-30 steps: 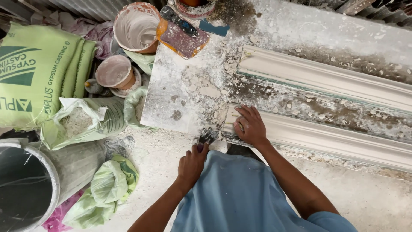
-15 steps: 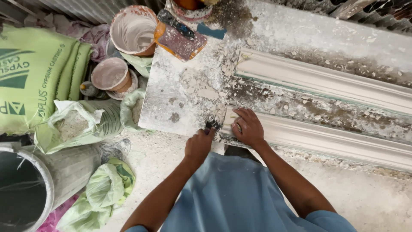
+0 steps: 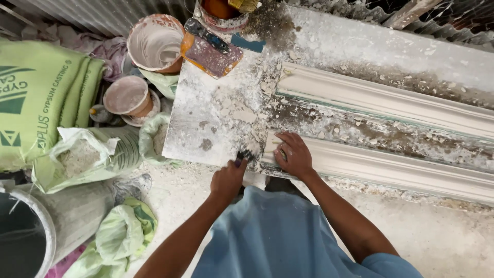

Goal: The user is using a scraper tool to refine and clean excess material from decorative gypsum ceiling moldings on a workbench.

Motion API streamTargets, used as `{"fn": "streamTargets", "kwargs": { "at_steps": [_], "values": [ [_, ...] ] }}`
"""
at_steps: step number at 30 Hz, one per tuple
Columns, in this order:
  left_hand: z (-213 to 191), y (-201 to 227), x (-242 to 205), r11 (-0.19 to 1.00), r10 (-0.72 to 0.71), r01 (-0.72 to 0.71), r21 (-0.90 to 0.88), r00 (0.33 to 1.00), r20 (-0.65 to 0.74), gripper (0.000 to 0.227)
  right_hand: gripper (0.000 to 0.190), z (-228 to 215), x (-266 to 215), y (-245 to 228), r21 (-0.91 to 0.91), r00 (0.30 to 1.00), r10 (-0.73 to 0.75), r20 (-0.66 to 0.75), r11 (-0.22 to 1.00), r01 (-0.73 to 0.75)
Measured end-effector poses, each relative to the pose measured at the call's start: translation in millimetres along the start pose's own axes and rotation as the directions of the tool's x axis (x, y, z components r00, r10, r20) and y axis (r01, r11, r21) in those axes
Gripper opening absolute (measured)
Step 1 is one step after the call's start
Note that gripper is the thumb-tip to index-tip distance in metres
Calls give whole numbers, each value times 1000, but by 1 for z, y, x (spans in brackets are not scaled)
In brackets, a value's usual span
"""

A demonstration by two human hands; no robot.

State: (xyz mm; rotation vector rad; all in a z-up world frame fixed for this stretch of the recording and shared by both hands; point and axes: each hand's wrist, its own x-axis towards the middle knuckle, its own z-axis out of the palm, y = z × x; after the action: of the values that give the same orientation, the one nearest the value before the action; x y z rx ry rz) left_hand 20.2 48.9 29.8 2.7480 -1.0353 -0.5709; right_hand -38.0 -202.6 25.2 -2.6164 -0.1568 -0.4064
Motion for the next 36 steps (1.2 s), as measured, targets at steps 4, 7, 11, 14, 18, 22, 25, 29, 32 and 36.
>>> {"fn": "streamTargets", "kwargs": {
  "at_steps": [4, 7, 11, 14, 18, 22, 25, 29, 32, 36],
  "values": [
    [15, -2, 12, 1000, 13, -13, 10, 997, -73, 48, 17, 0, -1, -4, 27, 1000, 20, -24, 999, -19],
    [4, -9, -3, 999, 32, -33, -1, 995, -98, 44, 20, 5, -8, -6, 27, 1000, 31, 0, 999, -31],
    [12, -5, 17, 1000, 21, -21, -1, 999, -42, 45, 20, 3, -2, -2, 37, 999, 38, -17, 999, -37],
    [19, -1, 31, 1000, 24, -26, -13, 994, -110, 44, 21, 3, -6, -2, 19, 999, 52, 9, 998, -52],
    [9, -12, 13, 1000, 23, -22, 5, 994, -105, 46, 21, 1, -7, 0, 56, 998, 49, 27, 997, -50],
    [8, -8, 37, 1000, 0, -1, -4, 998, -68, 44, 22, 6, -12, -2, 25, 997, 59, 41, 998, -60],
    [-4, -6, 57, 999, -12, 10, -39, 998, -66, 37, 19, 2, -5, -3, 36, 998, 65, 13, 997, -65],
    [-10, -25, 32, 1000, 13, -10, 25, 994, -108, 36, 19, 1, -7, -3, 92, 996, 79, 30, 992, -81],
    [-9, -30, -5, 998, 23, -14, 59, 988, -152, 38, 19, 0, -7, -2, 108, 997, 67, 27, 992, -69],
    [-2, -25, -12, 999, -15, 21, 40, 989, -149, 43, 18, 4, -7, 6, 130, 999, 35, 6, 991, -35]
  ]
}}
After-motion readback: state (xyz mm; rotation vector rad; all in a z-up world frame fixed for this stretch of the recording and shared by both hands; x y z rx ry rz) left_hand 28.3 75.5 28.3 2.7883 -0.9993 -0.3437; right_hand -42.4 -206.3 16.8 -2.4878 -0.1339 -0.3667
